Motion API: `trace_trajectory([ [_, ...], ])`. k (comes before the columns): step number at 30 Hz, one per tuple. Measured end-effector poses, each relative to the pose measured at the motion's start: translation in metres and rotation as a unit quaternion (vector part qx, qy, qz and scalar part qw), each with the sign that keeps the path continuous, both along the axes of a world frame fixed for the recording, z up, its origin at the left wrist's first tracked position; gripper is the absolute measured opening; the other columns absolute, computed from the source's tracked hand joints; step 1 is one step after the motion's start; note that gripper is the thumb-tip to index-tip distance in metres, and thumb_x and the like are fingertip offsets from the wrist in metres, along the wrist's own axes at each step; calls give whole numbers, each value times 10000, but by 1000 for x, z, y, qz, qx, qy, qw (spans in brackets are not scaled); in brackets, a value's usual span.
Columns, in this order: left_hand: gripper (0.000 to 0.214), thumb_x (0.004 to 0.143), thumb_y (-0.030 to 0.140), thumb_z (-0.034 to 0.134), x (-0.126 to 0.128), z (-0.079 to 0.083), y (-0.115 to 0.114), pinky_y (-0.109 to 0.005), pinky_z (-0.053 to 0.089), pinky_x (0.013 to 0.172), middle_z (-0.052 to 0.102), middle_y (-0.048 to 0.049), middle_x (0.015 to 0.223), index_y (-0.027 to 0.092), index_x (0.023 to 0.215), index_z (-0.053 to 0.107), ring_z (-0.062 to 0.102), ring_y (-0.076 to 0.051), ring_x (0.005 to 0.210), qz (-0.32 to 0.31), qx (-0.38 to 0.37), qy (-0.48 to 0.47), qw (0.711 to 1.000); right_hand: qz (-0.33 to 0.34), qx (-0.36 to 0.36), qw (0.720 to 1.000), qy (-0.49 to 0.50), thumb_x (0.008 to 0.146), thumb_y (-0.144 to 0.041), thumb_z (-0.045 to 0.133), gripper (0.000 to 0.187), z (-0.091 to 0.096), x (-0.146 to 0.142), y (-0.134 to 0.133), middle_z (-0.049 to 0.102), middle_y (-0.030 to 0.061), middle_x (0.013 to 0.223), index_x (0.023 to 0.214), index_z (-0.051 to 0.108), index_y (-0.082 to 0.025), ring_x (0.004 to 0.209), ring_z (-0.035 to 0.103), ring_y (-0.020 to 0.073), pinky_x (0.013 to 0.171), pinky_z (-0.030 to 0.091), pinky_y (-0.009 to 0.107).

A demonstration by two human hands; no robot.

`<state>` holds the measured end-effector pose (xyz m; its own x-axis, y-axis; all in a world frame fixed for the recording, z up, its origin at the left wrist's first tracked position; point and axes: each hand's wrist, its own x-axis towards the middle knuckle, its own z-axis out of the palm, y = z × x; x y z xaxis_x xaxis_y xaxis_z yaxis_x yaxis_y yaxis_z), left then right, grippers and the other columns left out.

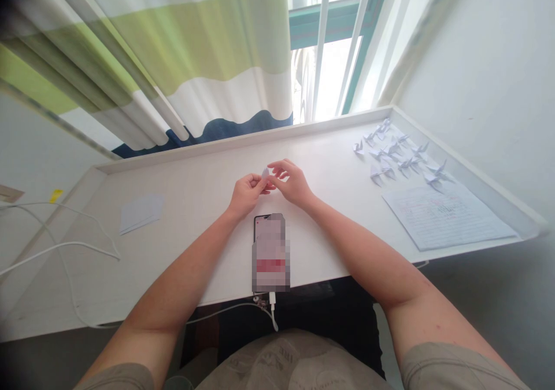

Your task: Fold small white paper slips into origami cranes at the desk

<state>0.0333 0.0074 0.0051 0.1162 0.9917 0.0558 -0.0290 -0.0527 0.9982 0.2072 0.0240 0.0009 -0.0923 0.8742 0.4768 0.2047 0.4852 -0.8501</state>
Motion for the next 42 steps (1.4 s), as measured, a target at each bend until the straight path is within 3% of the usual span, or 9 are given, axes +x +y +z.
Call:
trace_trajectory([
  [4, 435, 859, 561, 842, 0, 0, 0, -371, 632, 783, 802, -99, 875, 159, 921, 688, 800, -226, 816, 1, 17, 1, 1000, 7, 42, 998, -47, 933, -394, 749, 230, 4, 1, -3, 702, 50, 1003, 1129, 781, -277, 919, 692, 217, 834, 613, 428],
  [8, 460, 841, 589, 846, -1, 0, 0, -360, 621, 752, 802, -98, 860, 160, 915, 701, 801, -232, 799, -4, 20, 0, 1000, -3, 66, 996, -68, 950, -374, 732, 158, 5, 0, -3, 712, 54, 1001, 1071, 789, -289, 937, 680, 233, 843, 608, 441],
  [13, 488, 850, 627, 821, 1, -1, 0, -329, 595, 711, 813, -111, 911, 165, 927, 682, 806, -229, 792, -20, 10, 6, 1000, -28, 82, 993, -80, 972, -366, 710, 231, 1, 0, 0, 717, 69, 1052, 1179, 783, -294, 969, 673, 247, 834, 605, 444],
  [18, 496, 840, 632, 829, 2, -1, -1, -333, 592, 700, 815, -111, 904, 168, 945, 689, 798, -224, 760, -15, -5, -10, 1000, -58, 136, 976, -158, 1027, -292, 640, 218, -2, 2, 1, 736, 80, 1093, 1182, 791, -312, 1037, 644, 271, 871, 583, 456],
  [24, 529, 799, 651, 852, 2, 1, -2, -355, 614, 783, 819, -109, 908, 160, 969, 751, 797, -230, 856, -16, -7, -20, 1000, -75, 204, 954, -209, 1047, -271, 610, 158, 2, 0, -1, 749, 84, 1105, 1039, 768, -272, 1046, 621, 278, 938, 528, 472],
  [31, 508, 811, 643, 847, 2, -2, 2, -348, 603, 710, 804, -96, 817, 160, 901, 721, 772, -212, 736, 5, -5, -30, 1000, -27, 197, 955, -219, 1073, -291, 561, 191, 5, -5, -7, 774, 82, 1064, 982, 726, -259, 1016, 634, 272, 922, 500, 449],
  [35, 445, 813, 561, 880, 1, 2, 1, -347, 607, 756, 818, -97, 876, 163, 956, 744, 783, -209, 796, 7, -1, -41, 999, -34, 163, 970, -174, 1048, -362, 618, 155, 3, -5, -4, 753, 81, 1039, 1086, 738, -270, 991, 629, 284, 931, 515, 474],
  [42, 433, 830, 558, 867, -1, 4, -1, -374, 617, 788, 821, -116, 891, 154, 938, 750, 804, -244, 844, -14, -12, -44, 999, -17, 164, 967, -194, 1051, -323, 608, 171, 4, 2, -2, 748, 66, 1030, 987, 763, -289, 986, 619, 274, 927, 505, 473],
])
